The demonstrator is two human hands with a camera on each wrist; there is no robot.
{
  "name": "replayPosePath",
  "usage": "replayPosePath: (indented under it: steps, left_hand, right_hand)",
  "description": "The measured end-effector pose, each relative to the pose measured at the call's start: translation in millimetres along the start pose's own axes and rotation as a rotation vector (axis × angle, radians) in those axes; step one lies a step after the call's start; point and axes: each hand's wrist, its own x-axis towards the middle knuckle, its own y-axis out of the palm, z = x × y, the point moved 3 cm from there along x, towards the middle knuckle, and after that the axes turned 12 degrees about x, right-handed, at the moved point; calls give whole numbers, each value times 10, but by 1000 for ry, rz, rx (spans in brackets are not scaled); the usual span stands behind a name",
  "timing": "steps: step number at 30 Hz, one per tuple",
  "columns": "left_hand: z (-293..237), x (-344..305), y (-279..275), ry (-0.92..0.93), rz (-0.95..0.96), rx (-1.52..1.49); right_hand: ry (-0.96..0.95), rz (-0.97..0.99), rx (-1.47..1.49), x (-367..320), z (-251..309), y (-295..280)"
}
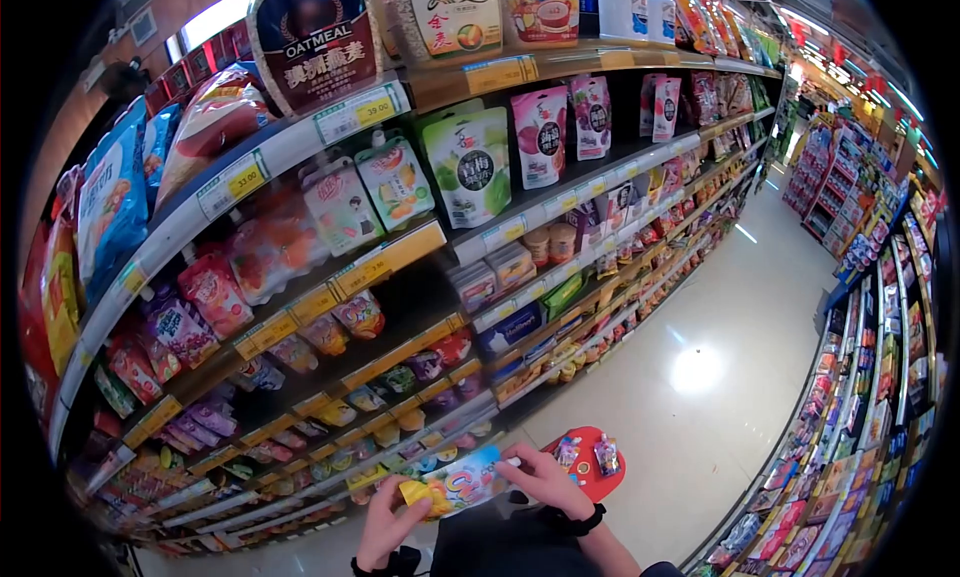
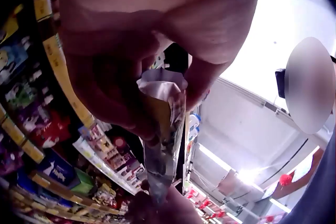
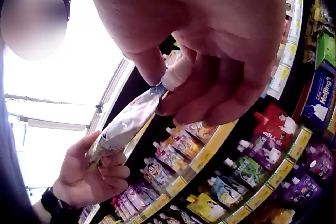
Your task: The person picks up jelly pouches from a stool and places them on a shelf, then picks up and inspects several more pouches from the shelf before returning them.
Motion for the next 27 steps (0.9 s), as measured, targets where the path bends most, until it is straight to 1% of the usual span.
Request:
replayPosePath:
  steps: [1, 3, 4, 7, 9, 12, 15, 18, 21, 23, 26, 27]
  left_hand:
    - [-31, 12, -41, 42, 5, 108]
    - [-118, 30, -37, 79, 0, 193]
    - [-151, 29, -31, 98, -2, 237]
    - [-93, 65, 73, 36, -5, 122]
    - [-115, 42, 147, 35, 2, 111]
    - [-143, -14, 253, 45, 37, 129]
    - [-162, -62, 317, 61, 56, 142]
    - [-166, -73, 324, 50, 58, 140]
    - [-98, -35, 325, 26, 84, 171]
    - [-58, -40, 318, -3, 113, 237]
    - [-20, -72, 335, -21, 185, 200]
    - [-93, -90, 354, -41, 217, 179]
  right_hand:
    - [8, 19, 13, -6, -4, 2]
    - [21, 52, 40, -11, -25, 5]
    - [34, 31, 35, -14, -57, -10]
    - [60, -38, -3, -27, -113, -73]
    - [66, -97, -68, -48, -58, -129]
    - [144, -147, 20, -96, -87, -199]
    - [24, -178, 19, -90, -148, -214]
    - [0, -191, 28, -77, -235, -229]
    - [-99, -201, 78, -90, -192, -228]
    - [-105, -199, 140, -101, -164, -218]
    - [-60, -209, 182, -150, -115, -219]
    - [-49, -213, 188, -163, -90, -224]
